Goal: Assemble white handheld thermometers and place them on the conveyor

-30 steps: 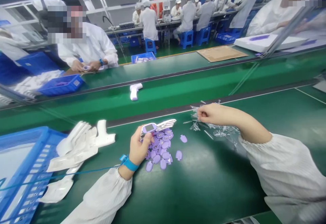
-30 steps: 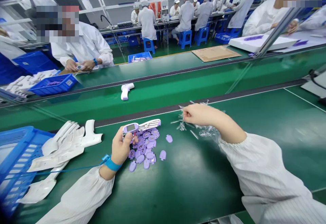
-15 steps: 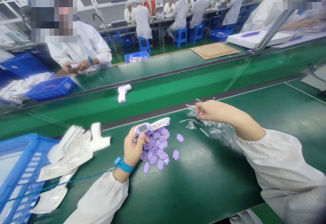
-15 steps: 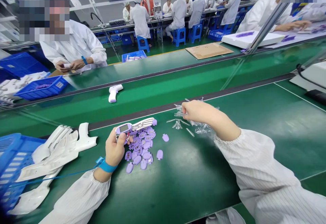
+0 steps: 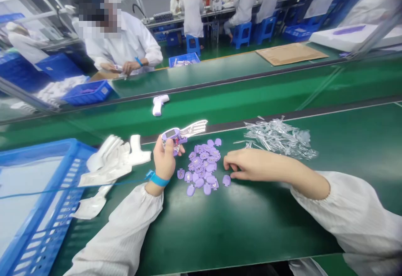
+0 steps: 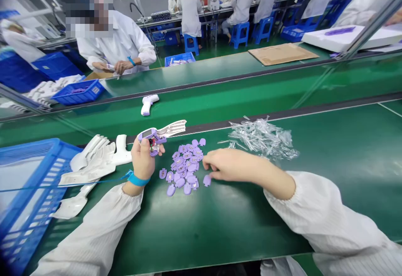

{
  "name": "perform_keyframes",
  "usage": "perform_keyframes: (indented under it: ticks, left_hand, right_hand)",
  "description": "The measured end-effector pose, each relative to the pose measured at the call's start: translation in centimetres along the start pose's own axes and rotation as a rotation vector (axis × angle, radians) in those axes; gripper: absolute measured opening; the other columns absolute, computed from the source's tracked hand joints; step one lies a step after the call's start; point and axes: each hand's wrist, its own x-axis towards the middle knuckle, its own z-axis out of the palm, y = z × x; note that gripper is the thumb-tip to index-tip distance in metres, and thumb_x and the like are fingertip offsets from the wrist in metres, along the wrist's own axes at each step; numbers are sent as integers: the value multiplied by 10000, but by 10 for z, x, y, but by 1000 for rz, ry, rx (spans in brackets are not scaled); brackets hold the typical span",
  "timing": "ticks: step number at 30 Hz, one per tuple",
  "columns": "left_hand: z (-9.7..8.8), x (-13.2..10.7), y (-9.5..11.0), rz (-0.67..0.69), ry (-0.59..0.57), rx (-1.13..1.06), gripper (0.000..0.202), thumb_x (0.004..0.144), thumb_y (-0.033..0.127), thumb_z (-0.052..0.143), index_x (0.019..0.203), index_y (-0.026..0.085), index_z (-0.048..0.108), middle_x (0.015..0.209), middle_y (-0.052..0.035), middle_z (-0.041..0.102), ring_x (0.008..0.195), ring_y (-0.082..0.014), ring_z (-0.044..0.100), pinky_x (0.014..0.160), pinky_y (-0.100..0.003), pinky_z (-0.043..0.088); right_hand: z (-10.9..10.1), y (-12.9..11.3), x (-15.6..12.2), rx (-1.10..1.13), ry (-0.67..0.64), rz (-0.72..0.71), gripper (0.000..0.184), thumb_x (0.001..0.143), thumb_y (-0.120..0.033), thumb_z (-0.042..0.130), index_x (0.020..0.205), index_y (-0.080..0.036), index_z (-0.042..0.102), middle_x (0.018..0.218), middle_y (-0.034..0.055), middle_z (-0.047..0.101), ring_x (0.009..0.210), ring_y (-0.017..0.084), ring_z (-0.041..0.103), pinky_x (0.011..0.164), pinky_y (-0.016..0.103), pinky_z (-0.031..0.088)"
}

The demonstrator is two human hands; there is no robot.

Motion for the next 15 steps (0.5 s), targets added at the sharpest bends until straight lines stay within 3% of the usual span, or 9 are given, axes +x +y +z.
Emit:
perform_keyframes:
  ticks: [4, 8, 10, 12, 15]
  left_hand:
    - [6, 2, -12, -87, 39, -9, 526, 1035, 689, 591, 1123, 177, 671, 610, 22, 668, 501, -116, 589, 504, -214, 463]
    - [25, -1, -17, -143, -15, -52, 534, 1032, 684, 596, 1161, 175, 690, 609, 18, 662, 486, -120, 585, 504, -228, 473]
    - [27, 4, -19, -154, -37, -70, 544, 1017, 683, 622, 1168, 167, 703, 609, 14, 660, 493, -121, 592, 510, -226, 480]
    - [22, 14, -23, -163, -26, -82, 540, 1028, 670, 613, 1173, 158, 701, 620, 15, 651, 506, -119, 604, 505, -217, 478]
    - [11, 28, -30, -186, 30, -82, 495, 1101, 602, 524, 1200, 143, 681, 707, 5, 660, 538, -115, 617, 506, -216, 491]
  right_hand:
    - [25, -12, 10, -106, 30, -67, 209, 896, -125, 684, 1080, -223, 694, 1054, 54, 739, 814, 225, 692, 659, 329, 449]
    - [35, -5, 16, -175, 69, -37, 117, 918, -145, 660, 998, -230, 660, 977, 56, 732, 769, 239, 702, 632, 341, 459]
    - [31, -3, 19, -188, 75, 29, 42, 943, -213, 676, 972, -225, 649, 979, 69, 733, 725, 236, 689, 602, 344, 458]
    - [18, -7, 23, -157, 61, 49, 90, 975, -313, 686, 977, -230, 654, 955, 62, 733, 681, 224, 668, 580, 339, 453]
    - [-10, -35, 42, -77, 61, -94, 216, 1065, -439, 588, 1006, -250, 673, 904, 39, 723, 700, 215, 663, 613, 332, 474]
